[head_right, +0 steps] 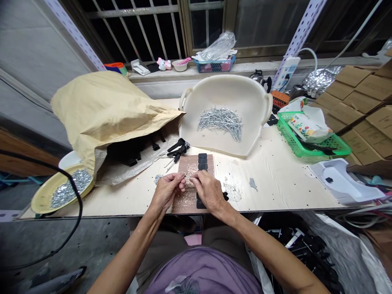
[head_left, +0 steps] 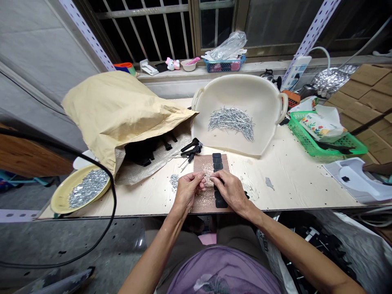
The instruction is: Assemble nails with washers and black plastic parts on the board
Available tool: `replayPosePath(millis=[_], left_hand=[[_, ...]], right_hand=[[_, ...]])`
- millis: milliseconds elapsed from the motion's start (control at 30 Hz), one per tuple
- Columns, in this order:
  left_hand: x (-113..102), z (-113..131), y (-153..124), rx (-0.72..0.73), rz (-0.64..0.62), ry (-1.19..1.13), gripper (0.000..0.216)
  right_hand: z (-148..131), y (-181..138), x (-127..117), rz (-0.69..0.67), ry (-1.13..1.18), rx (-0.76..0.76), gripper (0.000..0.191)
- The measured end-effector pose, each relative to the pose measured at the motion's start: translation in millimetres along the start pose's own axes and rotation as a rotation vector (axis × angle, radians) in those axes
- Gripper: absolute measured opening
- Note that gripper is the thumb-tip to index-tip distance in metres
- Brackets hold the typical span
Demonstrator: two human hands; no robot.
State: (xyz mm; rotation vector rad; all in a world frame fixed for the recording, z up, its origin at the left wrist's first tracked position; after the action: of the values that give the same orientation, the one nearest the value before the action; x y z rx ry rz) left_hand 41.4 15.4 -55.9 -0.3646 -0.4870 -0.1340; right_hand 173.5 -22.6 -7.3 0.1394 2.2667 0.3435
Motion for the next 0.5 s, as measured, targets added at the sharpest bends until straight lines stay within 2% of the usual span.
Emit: replayPosePath(millis=[100, 267, 500], left_hand=[[-1, -3, 0, -0.016, 0.006, -0.002, 0.029], [-2, -13, 0, -0.135, -0.026, -0.064, 0.030], [-3, -8, -3, -0.097, -0.032, -0.037, 0.030]], right_hand=[[3, 0, 1, -0.029, 0.040, 0.016, 0.017], [-2, -1, -3, -0.006, -0.028, -0.048, 0.012], [-5, -2, 1, -0.008, 0.060, -0.052, 0.017]])
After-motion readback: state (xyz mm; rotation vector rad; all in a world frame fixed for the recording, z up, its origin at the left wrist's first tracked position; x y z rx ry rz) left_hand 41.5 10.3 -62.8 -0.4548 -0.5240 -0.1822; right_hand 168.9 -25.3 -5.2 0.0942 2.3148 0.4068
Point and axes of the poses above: each hand's wrist, its own y-axis towards the middle knuckle, its own x-axis out of the palm, z = x × y, the point moved 8 cm from there along y, towards the middle knuckle, and after that the axes turned 10 degrees about -y, right-handed, at the moved point
